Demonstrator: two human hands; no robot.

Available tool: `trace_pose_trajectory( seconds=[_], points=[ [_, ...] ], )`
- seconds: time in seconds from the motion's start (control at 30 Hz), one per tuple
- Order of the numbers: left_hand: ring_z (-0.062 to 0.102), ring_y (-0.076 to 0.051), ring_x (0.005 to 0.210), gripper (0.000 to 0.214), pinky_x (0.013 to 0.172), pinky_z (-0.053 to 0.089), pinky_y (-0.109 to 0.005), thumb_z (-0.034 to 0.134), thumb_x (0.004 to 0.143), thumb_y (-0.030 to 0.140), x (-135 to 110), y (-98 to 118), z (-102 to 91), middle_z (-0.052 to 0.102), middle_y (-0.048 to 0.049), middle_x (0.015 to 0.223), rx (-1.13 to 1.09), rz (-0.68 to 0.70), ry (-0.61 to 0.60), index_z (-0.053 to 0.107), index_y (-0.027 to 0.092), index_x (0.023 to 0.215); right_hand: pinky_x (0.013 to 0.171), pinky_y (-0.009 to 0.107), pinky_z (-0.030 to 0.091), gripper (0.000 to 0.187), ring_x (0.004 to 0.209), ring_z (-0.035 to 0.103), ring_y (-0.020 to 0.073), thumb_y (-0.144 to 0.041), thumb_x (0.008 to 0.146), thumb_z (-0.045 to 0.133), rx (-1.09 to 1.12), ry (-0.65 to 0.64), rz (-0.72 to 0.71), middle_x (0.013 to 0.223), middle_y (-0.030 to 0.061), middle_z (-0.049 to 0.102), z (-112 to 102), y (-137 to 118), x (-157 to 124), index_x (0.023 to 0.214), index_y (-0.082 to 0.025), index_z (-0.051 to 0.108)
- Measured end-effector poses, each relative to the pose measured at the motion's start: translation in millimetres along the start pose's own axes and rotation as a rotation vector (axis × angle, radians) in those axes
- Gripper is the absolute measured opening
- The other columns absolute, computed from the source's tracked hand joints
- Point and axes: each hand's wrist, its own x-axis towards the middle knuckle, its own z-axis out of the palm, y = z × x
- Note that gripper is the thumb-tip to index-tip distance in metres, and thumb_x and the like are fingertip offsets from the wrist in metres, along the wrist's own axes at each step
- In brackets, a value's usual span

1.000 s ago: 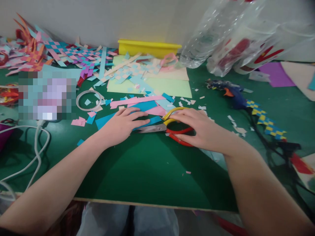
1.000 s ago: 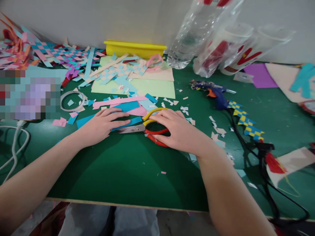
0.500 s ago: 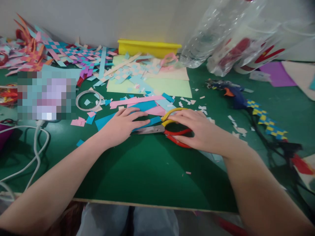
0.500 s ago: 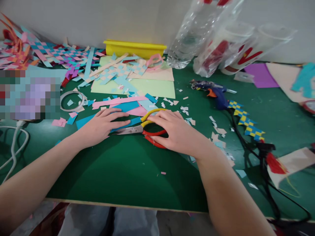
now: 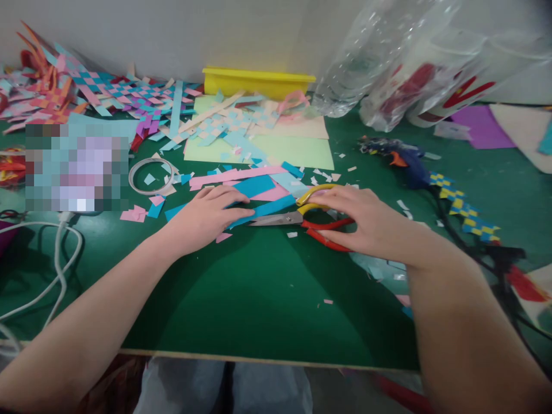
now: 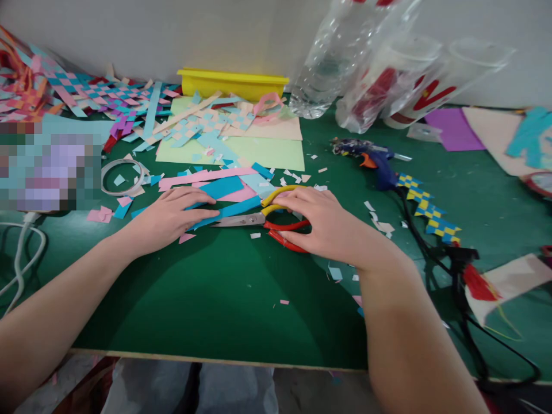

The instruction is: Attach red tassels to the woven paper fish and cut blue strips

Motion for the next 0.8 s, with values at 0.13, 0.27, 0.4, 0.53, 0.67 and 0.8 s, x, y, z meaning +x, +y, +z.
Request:
trace_pose_trajectory(
  seconds=[0.13,0.27,0.4,0.53,0.67,0.8],
  points=[
    [0.032,-0.029,0.136,0.057,0.105,0.034,-0.046,0.060,0.083,0.007,-0.3,0.3,0.8,0.043,-0.0084,0.143,0.035,-0.011,-0.071,0.048,0.028,0.135,0.100,0.057,0.038,0.048,0.122,0.050,0.0345,-0.047,0.078,0.059,0.013,-0.010,-0.027,0.132,0.0063,0.055,-1.1,-2.4,0.4,0.123,-0.032,0.053],
    [0.032,-0.028,0.135,0.055,0.105,0.033,-0.046,0.060,0.085,0.009,0.5,0.1,0.4,0.043,-0.0078,0.143,0.033,-0.015,-0.082,0.048,0.029,0.135,0.099,0.056,0.038,0.045,0.123,0.049,0.0343,-0.047,0.080,0.057,0.017,-0.008,-0.040,0.132,0.0063,0.055,-0.4,-6.6,2.6,0.121,-0.031,0.052],
    [0.029,-0.028,0.136,0.057,0.106,0.031,-0.047,0.060,0.085,0.009,1.3,0.3,0.4,0.042,-0.0072,0.144,0.028,-0.018,-0.091,0.046,0.029,0.137,0.097,0.056,0.039,0.046,0.124,0.048,0.0367,-0.050,0.082,0.053,-0.007,-0.014,-0.030,0.130,0.0075,0.055,2.1,-6.9,4.0,0.123,-0.030,0.052],
    [0.029,-0.029,0.137,0.058,0.108,0.029,-0.048,0.061,0.085,0.012,1.7,0.7,0.1,0.041,-0.0071,0.145,0.025,-0.023,-0.104,0.044,0.030,0.138,0.097,0.056,0.037,0.049,0.123,0.047,0.0369,-0.051,0.084,0.051,-0.038,-0.009,-0.027,0.130,0.0087,0.054,4.3,-4.6,3.3,0.129,-0.031,0.049],
    [0.029,-0.029,0.137,0.059,0.108,0.030,-0.049,0.062,0.085,0.013,1.2,0.4,0.0,0.039,-0.0063,0.146,0.023,-0.041,-0.113,0.044,0.032,0.138,0.097,0.055,0.037,0.051,0.123,0.048,0.0358,-0.051,0.085,0.050,-0.046,-0.014,-0.038,0.130,0.0084,0.054,4.8,-1.9,2.3,0.132,-0.032,0.047],
    [0.029,-0.029,0.137,0.059,0.108,0.030,-0.049,0.058,0.086,0.011,0.3,0.0,1.0,0.038,-0.0053,0.147,0.028,-0.042,-0.102,0.043,0.033,0.139,0.098,0.054,0.037,0.048,0.124,0.047,0.0345,-0.051,0.087,0.049,-0.049,-0.016,-0.054,0.131,0.0075,0.053,4.1,0.0,2.0,0.131,-0.034,0.047]
  ],
)
